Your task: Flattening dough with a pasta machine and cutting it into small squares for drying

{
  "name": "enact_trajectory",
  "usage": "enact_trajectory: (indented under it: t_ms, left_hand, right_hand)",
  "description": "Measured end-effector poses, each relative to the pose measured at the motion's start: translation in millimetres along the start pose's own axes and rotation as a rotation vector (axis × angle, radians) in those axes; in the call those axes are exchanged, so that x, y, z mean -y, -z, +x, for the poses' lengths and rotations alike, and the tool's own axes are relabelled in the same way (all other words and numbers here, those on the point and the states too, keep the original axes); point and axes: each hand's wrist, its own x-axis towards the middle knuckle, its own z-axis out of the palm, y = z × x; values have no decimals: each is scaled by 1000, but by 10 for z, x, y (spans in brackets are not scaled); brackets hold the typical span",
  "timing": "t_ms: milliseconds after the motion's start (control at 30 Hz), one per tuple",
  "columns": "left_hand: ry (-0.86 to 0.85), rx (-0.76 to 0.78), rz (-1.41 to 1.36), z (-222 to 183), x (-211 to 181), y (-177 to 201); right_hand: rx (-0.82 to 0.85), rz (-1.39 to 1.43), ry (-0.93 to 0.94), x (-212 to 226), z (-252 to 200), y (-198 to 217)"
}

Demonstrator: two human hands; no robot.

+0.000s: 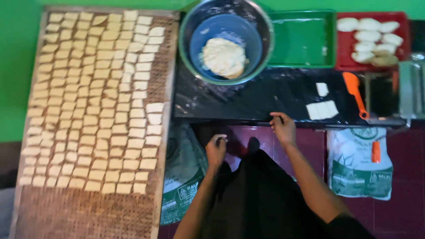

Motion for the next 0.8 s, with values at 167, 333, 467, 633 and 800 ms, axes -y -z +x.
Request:
enact_trajectory:
  t_ms: [167, 333, 467, 633, 800]
  left_hand:
    - [21, 24, -2, 90, 122, -420]
    - [52, 54, 25, -11, -318, -932]
    - [37, 116, 90, -114, -778, -1469]
    - [-77, 149, 159, -152, -1032, -2178]
    - [-210, 141, 167, -213, -1165, -2658]
  right_hand:
    - [-138, -253, 62, -241, 231, 686]
    - [-283, -411, 206, -631, 666, 1364]
    - [-293, -498, 427, -592, 872, 1634]
    - [-199, -733, 500, -391, 1004, 1698]
    - [-304, -821, 756, -611, 1247, 1754]
